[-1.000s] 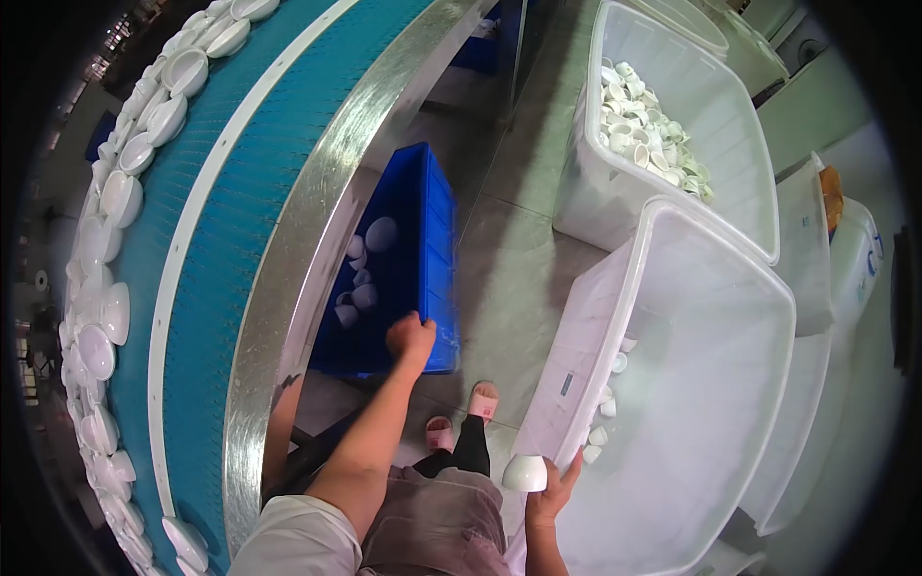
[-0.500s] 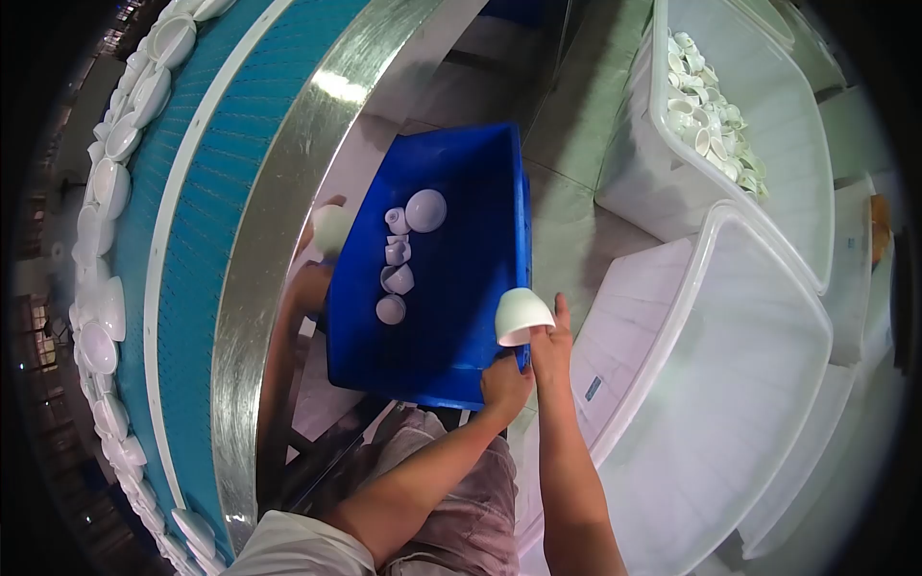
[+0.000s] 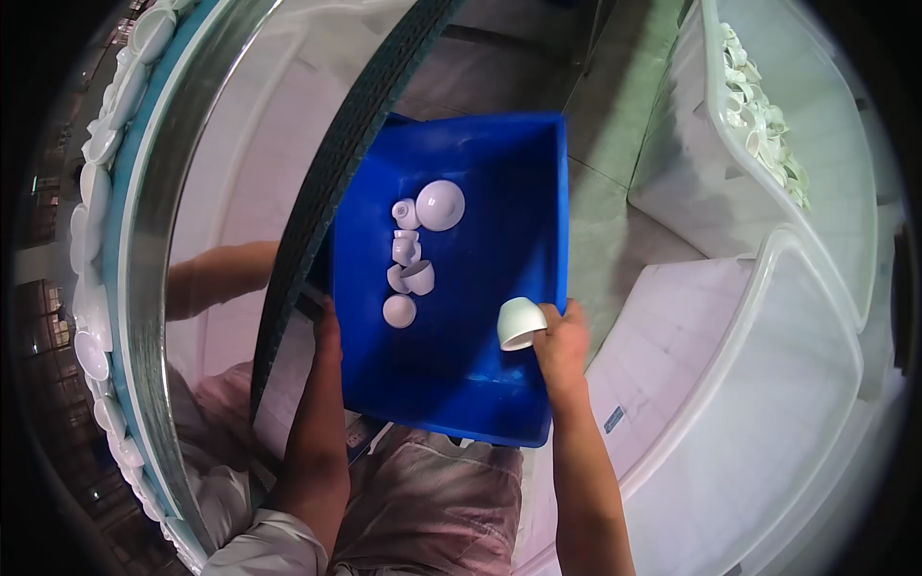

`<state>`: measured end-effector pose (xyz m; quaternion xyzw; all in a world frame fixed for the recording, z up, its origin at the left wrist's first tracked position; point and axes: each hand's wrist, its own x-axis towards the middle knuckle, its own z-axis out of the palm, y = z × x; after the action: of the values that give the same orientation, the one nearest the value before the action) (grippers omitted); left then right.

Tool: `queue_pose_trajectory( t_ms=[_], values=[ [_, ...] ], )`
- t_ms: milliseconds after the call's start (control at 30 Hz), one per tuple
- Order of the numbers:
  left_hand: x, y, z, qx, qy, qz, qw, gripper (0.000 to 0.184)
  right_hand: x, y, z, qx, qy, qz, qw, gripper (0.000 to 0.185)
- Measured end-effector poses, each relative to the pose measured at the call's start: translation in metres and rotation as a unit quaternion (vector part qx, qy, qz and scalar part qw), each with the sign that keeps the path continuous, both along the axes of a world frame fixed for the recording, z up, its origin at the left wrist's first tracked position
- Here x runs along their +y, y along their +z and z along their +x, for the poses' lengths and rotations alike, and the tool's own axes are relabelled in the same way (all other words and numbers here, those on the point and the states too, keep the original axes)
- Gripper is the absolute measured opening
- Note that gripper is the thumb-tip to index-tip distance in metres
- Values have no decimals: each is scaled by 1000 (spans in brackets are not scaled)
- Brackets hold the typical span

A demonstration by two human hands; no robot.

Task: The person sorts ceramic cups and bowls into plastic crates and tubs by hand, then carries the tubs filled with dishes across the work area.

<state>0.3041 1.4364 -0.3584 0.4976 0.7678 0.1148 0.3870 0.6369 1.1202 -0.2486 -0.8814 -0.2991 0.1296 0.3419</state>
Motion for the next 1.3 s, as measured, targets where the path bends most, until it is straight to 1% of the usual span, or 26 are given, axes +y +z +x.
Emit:
queue_pose_trajectory(
  t_ms=[33,67,100,133,167,233,300,333,367,433,500,567,667,767,833,867,900,933,967,1000,1033,1100,1133,1167,1233,1300],
  values=[
    [-12,2,-7,-51,31,-3,998,81,-1,9,0,-1,13,3,1000,20],
    [3,-1,-11,7,-16,-12,1000,83,1,17,7,-26,7,30,999,16],
    [18,-2,-12,66,-63,-18,996,85,4,36,16,-54,15,23,998,15],
    [19,23,7,42,-72,62,995,83,9,63,26,-81,23,15,996,15],
    [23,48,22,35,-77,56,995,84,15,95,37,-82,23,17,996,16],
    [28,67,36,155,-141,84,974,80,22,160,52,-88,27,6,996,20],
    [37,53,29,170,-152,46,973,78,25,221,63,-79,11,8,997,19],
    [22,91,59,137,-154,20,978,77,24,244,68,-82,11,4,997,20],
    [-7,146,87,108,-159,-9,981,77,22,264,71,-103,14,0,995,21],
    [-40,198,124,178,-161,-18,970,74,16,310,79,-116,41,-6,992,22],
    [-53,201,125,87,-149,38,984,81,10,351,86,-130,58,-16,990,22],
    [-63,209,132,56,-149,82,984,83,6,386,89,-142,64,-26,987,24],
    [-87,213,144,-2,-131,108,986,70,-6,431,96,-161,72,-54,983,25],
    [-112,198,161,-101,-75,52,991,58,-34,471,108,-177,78,-94,977,24],
    [-129,200,188,-172,-40,-18,984,50,-61,491,116,-214,41,-74,973,22],
    [-145,246,212,-201,-34,-46,978,49,-78,497,120,-229,29,-62,971,22],
    [-161,298,238,-228,-28,-75,971,49,-96,513,123,-205,8,-50,977,21],
    [-170,306,258,-307,-9,-36,951,48,-115,522,128,-195,-25,-42,980,19],
    [-176,352,280,-329,-49,-57,941,46,-134,528,134,-170,-63,-33,983,17],
    [-180,382,299,-312,-104,-41,943,46,-157,529,140,-171,-97,-7,980,14],
    [-186,397,314,-337,-138,-37,930,44,-178,534,147,-111,-139,9,984,12],
    [-185,428,358,-213,-297,17,931,38,-225,526,169,-87,-193,41,976,11],
    [-195,457,384,-213,-346,38,913,37,-254,508,187,-87,-216,31,972,14],
    [-191,441,407,-205,-406,83,887,35,-275,496,199,-67,-246,25,967,14],
    [-202,479,449,-169,-545,131,811,33,-305,473,219,-34,-303,-10,952,14],
    [-217,497,486,-133,-600,198,764,33,-321,454,234,-3,-352,-67,934,13]
  ],
)
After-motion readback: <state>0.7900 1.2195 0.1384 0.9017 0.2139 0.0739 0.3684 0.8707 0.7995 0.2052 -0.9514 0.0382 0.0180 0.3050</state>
